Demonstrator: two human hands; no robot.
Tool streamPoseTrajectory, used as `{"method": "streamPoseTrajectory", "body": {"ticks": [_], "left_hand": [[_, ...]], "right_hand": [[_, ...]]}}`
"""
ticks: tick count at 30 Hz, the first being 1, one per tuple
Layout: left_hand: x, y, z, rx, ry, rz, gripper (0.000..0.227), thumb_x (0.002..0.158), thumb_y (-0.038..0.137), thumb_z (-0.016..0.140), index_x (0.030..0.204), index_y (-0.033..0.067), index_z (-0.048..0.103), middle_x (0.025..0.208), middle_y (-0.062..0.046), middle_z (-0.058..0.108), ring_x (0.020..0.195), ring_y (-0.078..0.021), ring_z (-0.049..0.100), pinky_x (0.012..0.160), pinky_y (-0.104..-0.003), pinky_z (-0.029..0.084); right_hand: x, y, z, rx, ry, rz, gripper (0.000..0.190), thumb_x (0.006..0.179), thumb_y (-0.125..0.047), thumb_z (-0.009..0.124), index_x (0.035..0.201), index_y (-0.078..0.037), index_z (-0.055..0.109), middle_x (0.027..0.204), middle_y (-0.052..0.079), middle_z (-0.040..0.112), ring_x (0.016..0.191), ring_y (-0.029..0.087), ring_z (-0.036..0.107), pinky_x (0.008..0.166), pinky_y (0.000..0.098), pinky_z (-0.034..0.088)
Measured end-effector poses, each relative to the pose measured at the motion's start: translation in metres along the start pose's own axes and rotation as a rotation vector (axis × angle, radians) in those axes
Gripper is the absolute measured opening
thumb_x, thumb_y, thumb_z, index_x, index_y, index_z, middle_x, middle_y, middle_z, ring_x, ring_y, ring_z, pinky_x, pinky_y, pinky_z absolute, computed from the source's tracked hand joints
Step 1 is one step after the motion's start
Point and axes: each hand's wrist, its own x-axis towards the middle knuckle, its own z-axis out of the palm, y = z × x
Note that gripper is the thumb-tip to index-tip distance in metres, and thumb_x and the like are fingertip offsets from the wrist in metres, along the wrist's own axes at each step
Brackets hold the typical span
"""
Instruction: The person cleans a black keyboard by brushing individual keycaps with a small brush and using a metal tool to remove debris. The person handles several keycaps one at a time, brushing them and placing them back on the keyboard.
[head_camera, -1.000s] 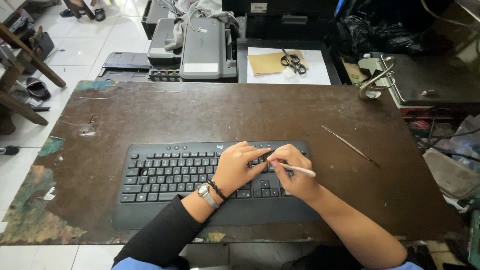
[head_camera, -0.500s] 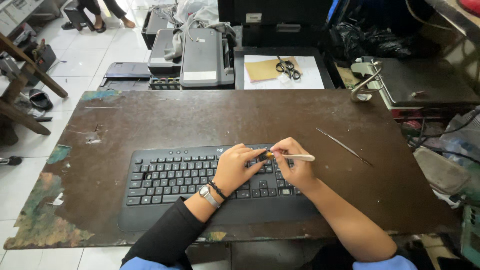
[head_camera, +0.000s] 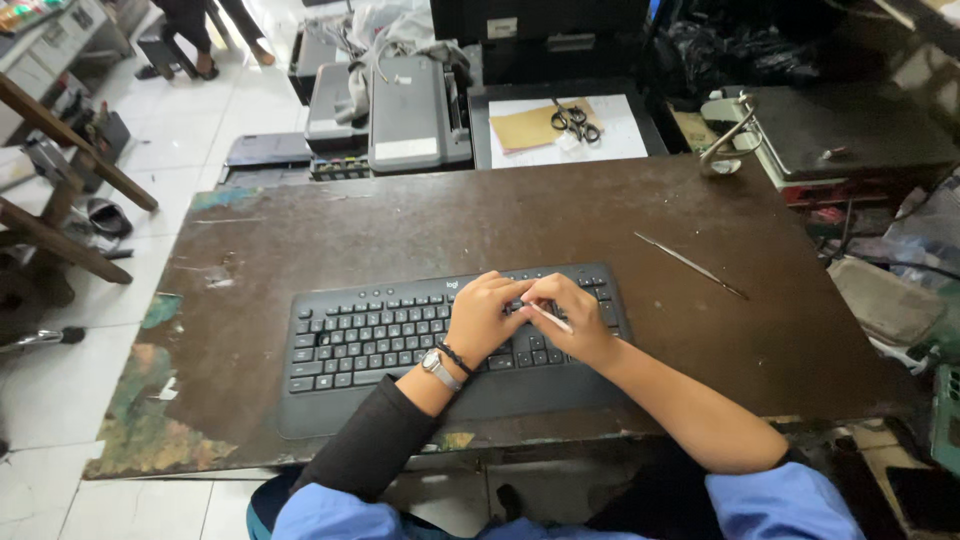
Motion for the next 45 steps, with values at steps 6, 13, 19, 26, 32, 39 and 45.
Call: {"method": "streamPoseTrajectory", "body": {"ticks": [6,13,19,26,32,39,45], "left_hand": [[0.004,0.003,-0.004,0.061,0.017,0.010,0.031,0.081,0.029,0.078,0.110,0.0174,0.076,0.085,-0.004,0.074,0.081,-0.0241,0.067,0.075,-0.035,0.056],[0.003,-0.001,0.000,0.063,0.021,0.011,0.028,0.081,0.028,0.078,0.105,0.0160,0.076,0.085,-0.005,0.073,0.078,-0.0249,0.067,0.072,-0.036,0.055],[0.006,0.003,-0.016,0.059,0.064,-0.007,0.030,0.082,0.026,0.080,0.110,0.0163,0.076,0.086,-0.004,0.075,0.077,-0.0230,0.067,0.072,-0.033,0.056],[0.001,0.012,-0.020,0.047,0.118,0.021,0.030,0.080,0.021,0.082,0.110,0.0156,0.077,0.084,-0.006,0.074,0.072,-0.0245,0.065,0.069,-0.035,0.056],[0.003,0.012,-0.023,-0.017,0.075,0.020,0.029,0.082,0.019,0.081,0.110,0.0137,0.077,0.084,-0.008,0.075,0.070,-0.0265,0.066,0.071,-0.037,0.056],[0.003,0.019,-0.025,-0.018,0.120,0.029,0.027,0.082,0.017,0.082,0.109,0.0120,0.077,0.084,-0.007,0.075,0.068,-0.0249,0.064,0.070,-0.036,0.056],[0.001,0.014,-0.023,0.019,0.132,0.068,0.028,0.081,0.016,0.083,0.109,0.0124,0.077,0.084,-0.007,0.075,0.068,-0.0249,0.065,0.069,-0.035,0.056]], "right_hand": [[0.011,0.003,-0.013,-0.026,0.033,-0.005,0.008,0.089,-0.013,0.075,0.095,-0.010,0.073,0.082,0.008,0.071,0.073,0.027,0.070,0.068,0.0358,0.056],[0.015,0.003,-0.017,-0.085,-0.024,0.046,0.008,0.092,-0.016,0.071,0.099,-0.011,0.072,0.084,0.007,0.071,0.077,0.028,0.070,0.073,0.0385,0.056],[0.027,0.006,-0.026,-0.126,-0.012,0.035,0.008,0.095,-0.019,0.070,0.097,-0.011,0.072,0.088,0.007,0.071,0.081,0.028,0.070,0.076,0.0368,0.055],[0.023,-0.009,-0.025,-0.057,-0.049,-0.026,0.009,0.095,-0.016,0.070,0.101,-0.010,0.070,0.088,0.008,0.068,0.079,0.030,0.068,0.073,0.0390,0.056],[0.025,-0.010,-0.030,-0.066,-0.039,-0.040,0.010,0.094,-0.014,0.069,0.103,-0.009,0.069,0.087,0.008,0.067,0.077,0.028,0.067,0.071,0.0378,0.055],[0.025,-0.011,-0.035,-0.074,0.043,-0.112,0.008,0.091,-0.010,0.071,0.099,-0.008,0.071,0.090,0.007,0.069,0.080,0.027,0.068,0.074,0.0352,0.056],[0.020,-0.010,-0.027,-0.014,-0.019,-0.158,0.009,0.092,-0.012,0.068,0.099,-0.010,0.072,0.090,0.006,0.070,0.079,0.026,0.069,0.072,0.0340,0.055]]}}
